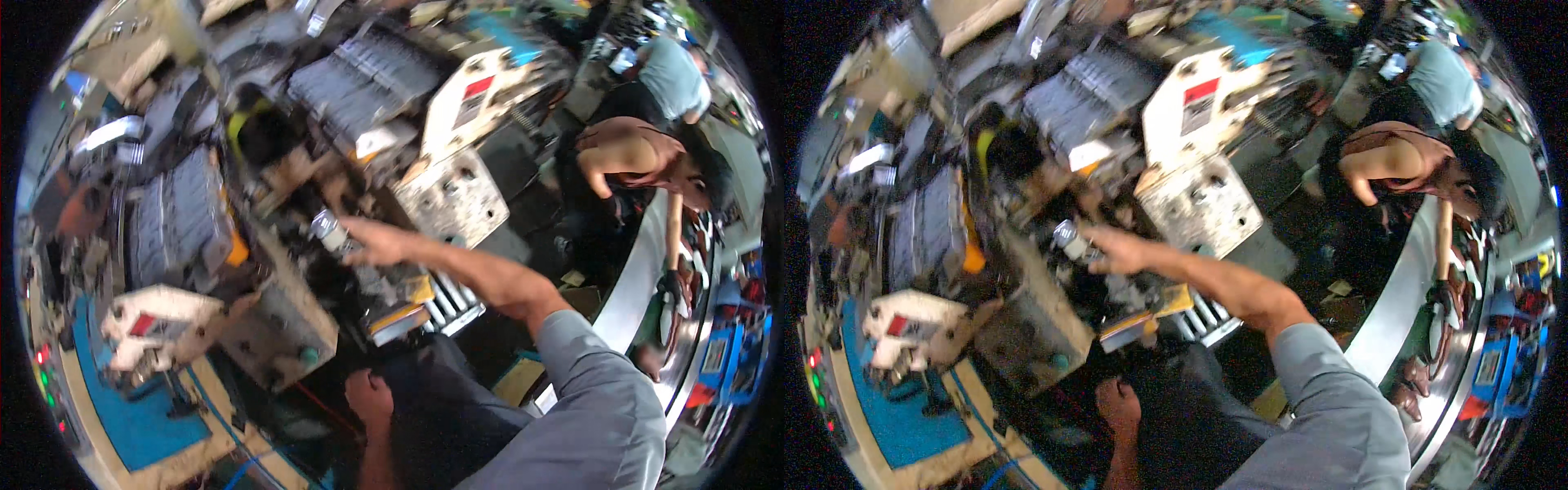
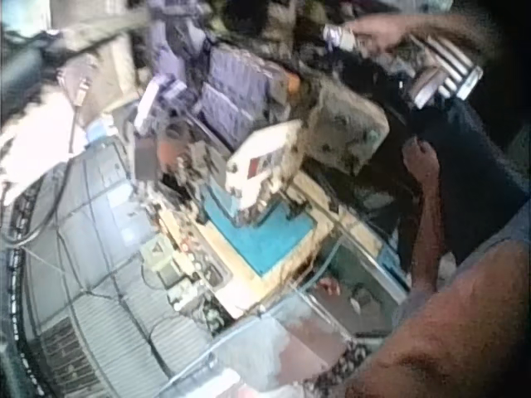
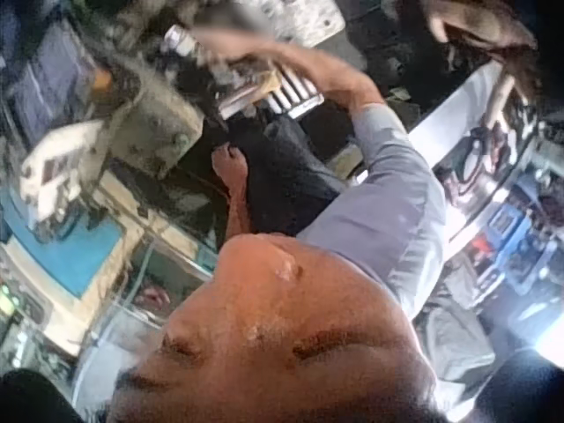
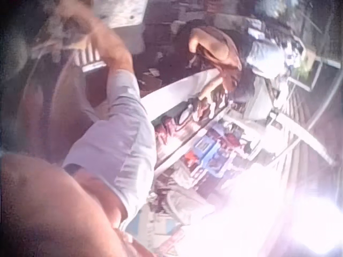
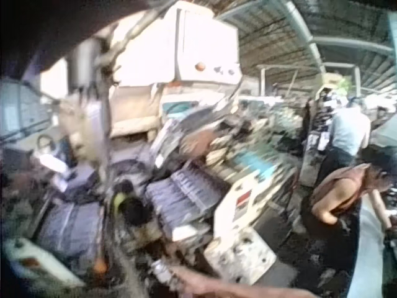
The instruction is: Operate a shoe lasting machine to shape uppers over lasts and prepare for sole attachment.
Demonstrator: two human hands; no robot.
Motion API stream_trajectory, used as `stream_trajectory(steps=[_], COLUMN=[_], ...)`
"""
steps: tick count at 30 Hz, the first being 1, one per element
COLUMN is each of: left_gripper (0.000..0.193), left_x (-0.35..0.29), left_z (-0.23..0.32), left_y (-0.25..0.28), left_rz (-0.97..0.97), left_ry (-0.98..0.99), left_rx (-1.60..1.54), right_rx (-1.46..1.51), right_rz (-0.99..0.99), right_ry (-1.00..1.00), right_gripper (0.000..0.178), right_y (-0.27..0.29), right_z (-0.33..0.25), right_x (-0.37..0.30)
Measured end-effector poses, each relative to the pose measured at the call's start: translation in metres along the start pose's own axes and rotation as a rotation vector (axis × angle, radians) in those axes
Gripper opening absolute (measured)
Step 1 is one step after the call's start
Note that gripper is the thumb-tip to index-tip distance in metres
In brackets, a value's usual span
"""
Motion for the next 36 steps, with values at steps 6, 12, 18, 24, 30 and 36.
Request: stream_trajectory(steps=[6,12,18,24,30,36], left_gripper=[0.021,0.021,0.023,0.022,0.024,0.022], left_x=[0.001,-0.002,0.0,-0.005,0.0,0.001], left_z=[0.003,0.0,0.0,-0.005,-0.007,0.0], left_y=[0.009,0.012,0.008,0.011,0.011,0.018], left_rz=[-0.005,-0.002,0.034,0.034,0.034,0.051], left_ry=[0.004,0.023,0.021,0.033,0.025,0.044], left_rx=[0.021,0.0,-0.003,0.0,-0.017,-0.082], right_rx=[-0.226,0.088,-0.209,0.017,-0.192,-0.179], right_rz=[0.268,-0.128,0.391,-0.158,0.316,-0.066], right_ry=[-0.424,-0.132,-0.51,-0.148,-0.358,-0.106], right_gripper=[0.068,0.086,0.07,0.079,0.078,0.065], right_y=[-0.037,-0.003,-0.055,-0.007,-0.045,-0.003], right_z=[-0.034,-0.02,-0.03,-0.014,-0.027,-0.016], right_x=[0.009,0.018,0.01,0.015,0.012,0.012])
Point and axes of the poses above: each hand's wrist, its own x-axis towards the middle knuckle, its own y-axis out of the back of the hand, z = x × y, the point moved 4 cm from there along x, towards the middle knuckle, and after that the axes turned 6 degrees about -z, right-handed, at the moved point
